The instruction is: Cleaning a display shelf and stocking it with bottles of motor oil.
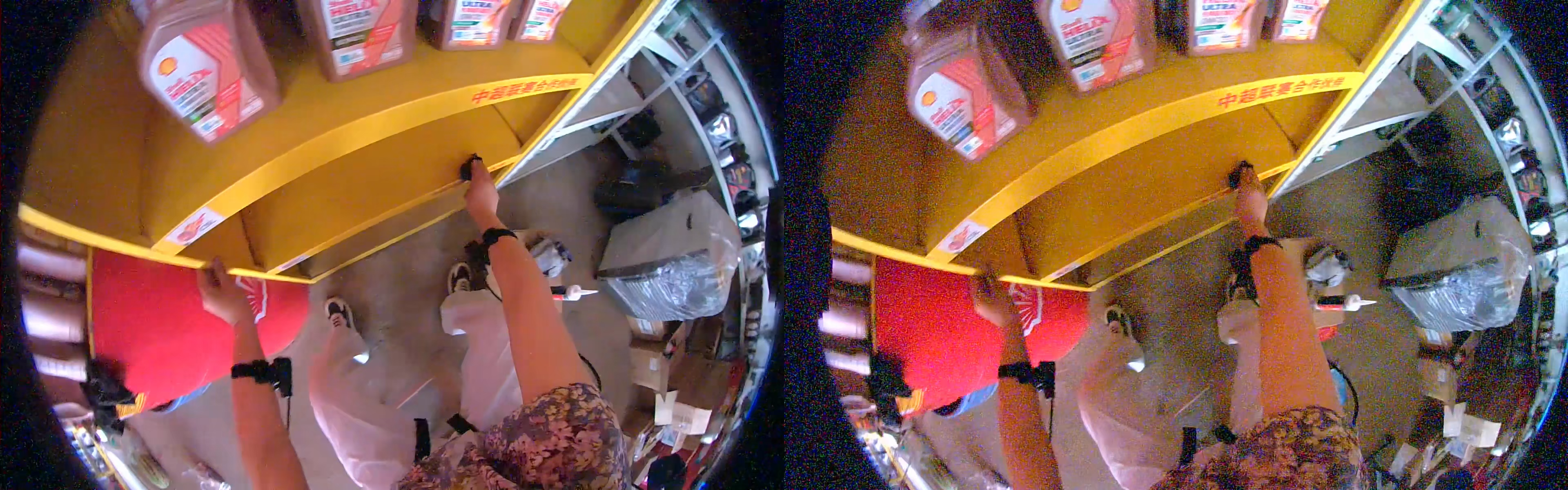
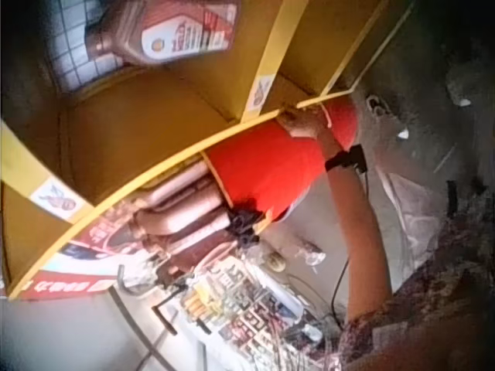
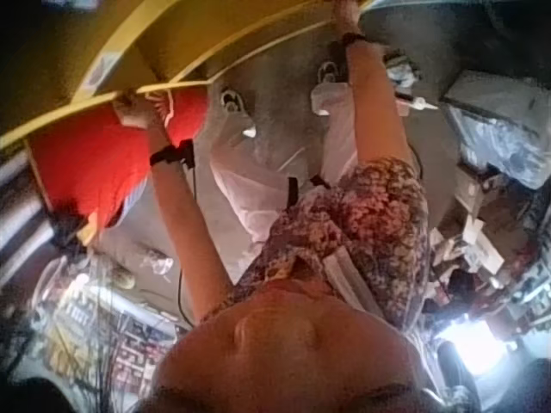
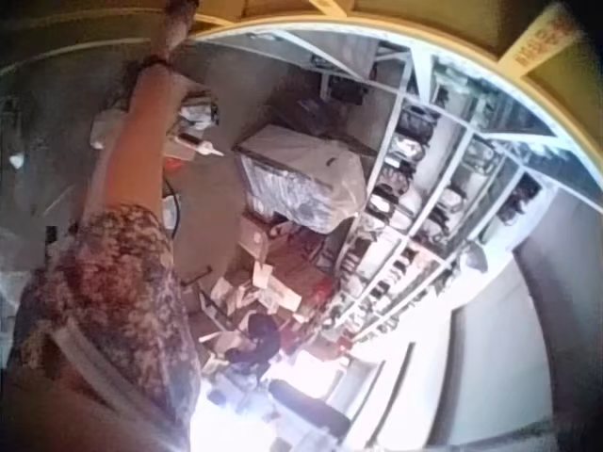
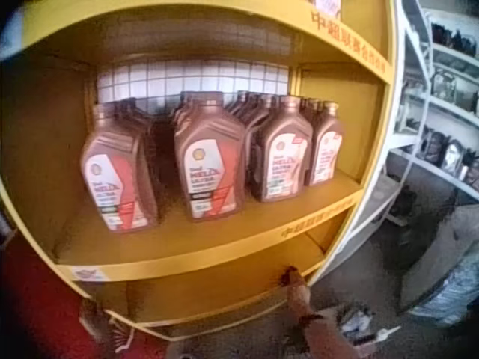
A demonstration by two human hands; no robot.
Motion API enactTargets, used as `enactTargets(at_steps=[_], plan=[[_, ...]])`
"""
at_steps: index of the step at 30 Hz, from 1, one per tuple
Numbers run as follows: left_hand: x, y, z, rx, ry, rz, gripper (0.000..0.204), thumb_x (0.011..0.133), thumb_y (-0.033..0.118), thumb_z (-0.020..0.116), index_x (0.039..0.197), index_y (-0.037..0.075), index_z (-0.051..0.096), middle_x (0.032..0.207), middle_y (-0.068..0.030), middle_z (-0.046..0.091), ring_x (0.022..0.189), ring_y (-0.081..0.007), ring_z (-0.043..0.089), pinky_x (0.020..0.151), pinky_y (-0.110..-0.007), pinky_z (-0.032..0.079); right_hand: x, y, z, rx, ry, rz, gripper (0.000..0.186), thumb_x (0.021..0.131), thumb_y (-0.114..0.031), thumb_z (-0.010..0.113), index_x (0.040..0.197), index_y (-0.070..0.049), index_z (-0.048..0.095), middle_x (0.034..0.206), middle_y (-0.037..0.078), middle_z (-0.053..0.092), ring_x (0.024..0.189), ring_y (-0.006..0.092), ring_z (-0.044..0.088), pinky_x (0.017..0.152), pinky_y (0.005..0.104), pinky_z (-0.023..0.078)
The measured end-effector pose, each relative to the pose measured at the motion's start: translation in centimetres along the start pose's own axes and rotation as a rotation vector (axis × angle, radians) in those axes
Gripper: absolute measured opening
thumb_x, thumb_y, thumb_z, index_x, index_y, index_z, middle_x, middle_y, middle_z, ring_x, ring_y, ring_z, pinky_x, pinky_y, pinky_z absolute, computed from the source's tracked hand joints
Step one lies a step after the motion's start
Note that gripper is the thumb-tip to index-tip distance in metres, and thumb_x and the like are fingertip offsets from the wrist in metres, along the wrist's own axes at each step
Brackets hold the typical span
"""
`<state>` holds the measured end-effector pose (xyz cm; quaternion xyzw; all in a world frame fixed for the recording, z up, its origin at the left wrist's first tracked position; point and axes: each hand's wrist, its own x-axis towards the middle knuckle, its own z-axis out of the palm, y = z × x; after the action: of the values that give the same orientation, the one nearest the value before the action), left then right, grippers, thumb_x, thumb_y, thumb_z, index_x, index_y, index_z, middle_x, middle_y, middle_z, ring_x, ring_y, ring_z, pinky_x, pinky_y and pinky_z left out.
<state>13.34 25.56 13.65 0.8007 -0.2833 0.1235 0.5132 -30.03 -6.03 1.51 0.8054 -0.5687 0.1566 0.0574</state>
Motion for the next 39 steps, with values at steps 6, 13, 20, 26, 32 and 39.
enactTargets(at_steps=[6,13,20,26,32,39], plan=[[0.7,-2.3,-0.8,0.062,-0.019,0.036,0.021,0.093,0.014,0.059,0.1,-0.005,0.062,0.091,-0.0113,0.068,0.078,-0.0148,0.061,0.068,-0.031,0.049,4.0,5.9,-1.0,-0.112,-0.278,0.214,0.027,0.091,-0.03,0.053,0.104,-0.008,0.064,0.1,0.009,0.066,0.087,0.0239,0.063,0.069,0.0369,0.052],[-0.4,-1.1,0.6,-0.004,-0.017,-0.039,0.023,0.094,0.012,0.058,0.107,-0.007,0.062,0.099,-0.0139,0.068,0.088,-0.018,0.064,0.076,-0.032,0.051,9.7,12.3,3.3,-0.488,-0.519,0.127,0.041,0.076,-0.028,0.071,0.113,-0.012,0.064,0.111,0.008,0.066,0.102,0.0226,0.063,0.08,0.0349,0.052],[-0.9,-0.8,1.2,-0.151,-0.014,0.031,0.019,0.094,0.007,0.056,0.106,-0.007,0.061,0.096,-0.0106,0.067,0.085,-0.0145,0.061,0.076,-0.029,0.05,8.7,3.6,8.1,-0.668,-0.463,0.39,0.033,0.085,-0.037,0.057,0.101,-0.013,0.072,0.098,0.008,0.069,0.09,0.0345,0.065,0.072,0.0602,0.047],[-0.4,-0.8,-0.4,-0.074,0.044,0.097,0.015,0.093,0.007,0.058,0.1,-0.006,0.061,0.088,-0.0097,0.068,0.078,-0.0135,0.061,0.069,-0.028,0.05,0.0,-17.7,2.9,-0.578,-0.532,0.029,0.032,0.086,-0.032,0.055,0.103,-0.011,0.07,0.102,0.01,0.068,0.095,0.0357,0.062,0.086,0.0575,0.046],[-0.5,-0.8,0.1,-0.094,0.05,-0.061,0.013,0.089,0.012,0.063,0.093,-0.001,0.062,0.075,-0.0094,0.067,0.058,-0.0141,0.06,0.051,-0.032,0.048,-5.0,-36.1,0.0,-0.366,-0.616,-0.211,0.025,0.081,-0.028,0.061,0.093,-0.009,0.073,0.088,0.006,0.069,0.08,0.0287,0.065,0.065,0.0504,0.05],[0.0,0.2,-1.1,-0.02,0.012,-0.03,0.014,0.086,0.015,0.065,0.091,0.003,0.061,0.068,-0.0118,0.062,0.057,-0.0222,0.061,0.049,-0.036,0.045,-7.8,-45.3,-4.7,0.068,-0.7,-0.501,0.018,0.08,-0.021,0.061,0.081,-0.006,0.072,0.086,0.013,0.067,0.082,0.0319,0.066,0.056,0.0521,0.05]])
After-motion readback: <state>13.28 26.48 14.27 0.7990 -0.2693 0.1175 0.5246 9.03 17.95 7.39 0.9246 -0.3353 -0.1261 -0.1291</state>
